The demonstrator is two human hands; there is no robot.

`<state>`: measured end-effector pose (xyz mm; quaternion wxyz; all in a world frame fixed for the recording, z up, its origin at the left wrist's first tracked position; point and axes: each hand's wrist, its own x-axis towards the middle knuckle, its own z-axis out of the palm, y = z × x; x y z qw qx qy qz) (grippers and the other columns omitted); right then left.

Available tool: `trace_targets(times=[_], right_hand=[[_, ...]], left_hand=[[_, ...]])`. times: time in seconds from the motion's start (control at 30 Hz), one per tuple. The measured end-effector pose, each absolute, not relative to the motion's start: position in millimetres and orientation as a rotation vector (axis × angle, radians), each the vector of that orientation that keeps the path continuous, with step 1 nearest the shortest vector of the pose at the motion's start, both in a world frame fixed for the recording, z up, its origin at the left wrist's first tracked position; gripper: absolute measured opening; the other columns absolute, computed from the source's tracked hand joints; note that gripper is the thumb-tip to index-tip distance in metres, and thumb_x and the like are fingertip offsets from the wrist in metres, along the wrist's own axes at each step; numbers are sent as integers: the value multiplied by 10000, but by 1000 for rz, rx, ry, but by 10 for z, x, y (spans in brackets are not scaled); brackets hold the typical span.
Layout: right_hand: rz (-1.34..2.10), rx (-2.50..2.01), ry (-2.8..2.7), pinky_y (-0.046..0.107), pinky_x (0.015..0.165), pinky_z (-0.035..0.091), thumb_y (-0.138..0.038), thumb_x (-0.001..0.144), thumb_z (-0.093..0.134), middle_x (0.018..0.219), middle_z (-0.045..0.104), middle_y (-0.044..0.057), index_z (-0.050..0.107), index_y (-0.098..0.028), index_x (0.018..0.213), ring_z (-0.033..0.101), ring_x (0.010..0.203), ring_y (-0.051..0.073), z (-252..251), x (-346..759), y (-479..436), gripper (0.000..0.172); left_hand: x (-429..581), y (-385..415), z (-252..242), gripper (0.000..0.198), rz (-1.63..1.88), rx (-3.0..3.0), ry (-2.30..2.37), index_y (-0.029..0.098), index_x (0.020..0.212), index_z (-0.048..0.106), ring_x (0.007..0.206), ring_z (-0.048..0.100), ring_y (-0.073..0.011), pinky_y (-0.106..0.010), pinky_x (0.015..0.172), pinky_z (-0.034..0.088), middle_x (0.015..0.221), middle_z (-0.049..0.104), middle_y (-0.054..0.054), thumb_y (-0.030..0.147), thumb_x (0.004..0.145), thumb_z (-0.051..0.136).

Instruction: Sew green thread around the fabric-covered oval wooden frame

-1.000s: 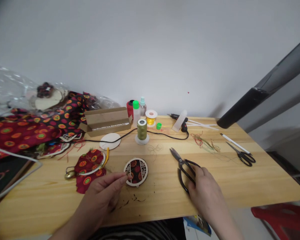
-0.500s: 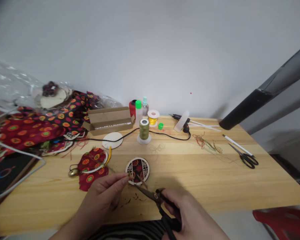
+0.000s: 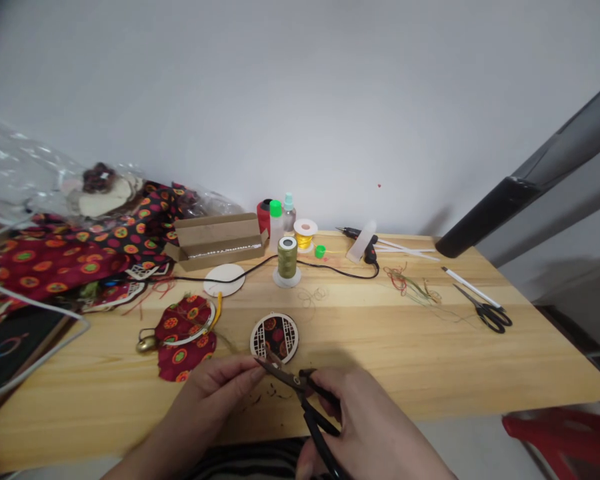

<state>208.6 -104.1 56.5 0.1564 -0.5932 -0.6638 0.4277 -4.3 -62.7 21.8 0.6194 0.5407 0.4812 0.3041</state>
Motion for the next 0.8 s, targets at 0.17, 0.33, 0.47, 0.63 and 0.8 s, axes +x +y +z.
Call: trace_targets(times=[0.17,0.33,0.47,0.63,0.8], right_hand=[[1367,-1750,-1854,208,478,221,-124,575,698,579,356,-88,503,-178,657,280,570,78,580,2064,-991,217],[1531,-1697,-1767,212,468,190,-44,596,599,542,309,-95,491,-177,663,281,537,63,552,2050,-990,184],[1635,-1610,-1665,203,454,191,-64,641,571,525,372,-91,482,-165,645,318,514,57,490,2047,-1002,135],[1655,-1590,-1600,195,454,228,-86,726,468,530,539,-53,487,-163,686,407,476,61,455,2068,-996,89],[1419,-1565,-1902,211,453,198,-55,604,581,481,432,-80,340,-183,539,362,476,58,663,2102,-991,280]], left_hand=[[-43,-633,227,256,704,1238,1084,192,727,757,617,470,-158,-224,559,341,575,580,7,380,790,597],[-52,-637,238,259,680,1235,1076,187,744,755,596,423,-134,-218,558,325,578,557,21,371,801,582],[-54,-630,234,250,676,1229,1055,201,773,759,599,419,-131,-216,565,330,571,542,30,374,808,582],[-48,-622,231,248,703,1194,1081,191,738,753,619,439,-134,-214,576,344,585,555,21,384,791,607],[-42,-607,206,263,770,1022,1181,160,758,757,424,242,-70,-194,407,203,428,354,78,400,756,647]])
